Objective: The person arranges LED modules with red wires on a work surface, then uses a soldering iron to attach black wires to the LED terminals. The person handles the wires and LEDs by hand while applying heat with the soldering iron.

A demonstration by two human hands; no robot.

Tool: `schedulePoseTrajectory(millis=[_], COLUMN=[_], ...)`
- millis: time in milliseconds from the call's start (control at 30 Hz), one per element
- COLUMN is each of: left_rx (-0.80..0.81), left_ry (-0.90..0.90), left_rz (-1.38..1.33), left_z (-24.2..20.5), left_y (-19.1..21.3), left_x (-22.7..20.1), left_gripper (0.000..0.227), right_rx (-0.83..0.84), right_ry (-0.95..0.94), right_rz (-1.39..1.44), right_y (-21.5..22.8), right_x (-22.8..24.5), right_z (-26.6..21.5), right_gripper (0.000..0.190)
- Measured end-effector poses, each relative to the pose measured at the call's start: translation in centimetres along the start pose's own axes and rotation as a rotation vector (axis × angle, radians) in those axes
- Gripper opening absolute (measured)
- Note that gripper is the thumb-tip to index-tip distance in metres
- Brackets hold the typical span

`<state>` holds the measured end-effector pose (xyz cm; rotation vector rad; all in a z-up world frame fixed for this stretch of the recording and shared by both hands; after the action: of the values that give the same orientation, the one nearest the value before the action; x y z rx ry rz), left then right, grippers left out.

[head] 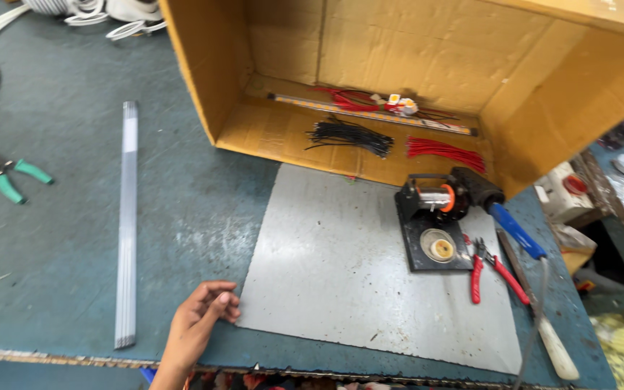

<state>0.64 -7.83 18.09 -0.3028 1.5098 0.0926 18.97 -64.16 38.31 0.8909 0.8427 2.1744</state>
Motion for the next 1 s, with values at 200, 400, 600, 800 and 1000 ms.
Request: schedulePoseTrajectory(millis=[200, 400, 600, 800, 1000], left_rx=[0.016, 0.017, 0.024, 0.235, 0.320], left_ry=[-0.044, -0.062, 0.024, -0.342, -0.727], left_rz=[0.024, -0.002, 0.003, 0.855, 1.572], left_z=[-0.1, -0.5, -0.1, 8.5, 27.2], left_y=[-0.6, -0.8, -1.6, -6.0, -17.3], left_x=[-1.1, -1.2, -2.8, -11.2, -15.6], left_gripper=[0.028, 0.027, 0.027, 0.035, 0.080], right_rx=[0.331, 0.167, 0.142, 0.253, 0.312], right_ry=[0.513, 0.423, 0.370, 0.477, 0.507], right_rz=[0.048, -0.011, -0.119, -0.172, -0.108], right_y=[-14.7, -21.2, -26.4, -30.4, -32.3], right_x=[10.1, 7.4, 3.5, -3.0, -4.0], right_z=[-6.9, -10.8, -13.8, -14.6, -14.1], right_gripper=[0.056, 0.070, 0.022, 0.029, 0.033])
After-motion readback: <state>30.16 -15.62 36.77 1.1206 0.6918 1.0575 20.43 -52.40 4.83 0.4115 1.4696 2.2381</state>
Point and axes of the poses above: each hand's wrist, its own z-axis towards the middle knuckle, its own y-axis out of the back of the hand, x = y × z, the point moved 4 cm from there along z, towards the middle knuckle, and after that the axes turned 11 degrees about x, right-handed, at the moved point
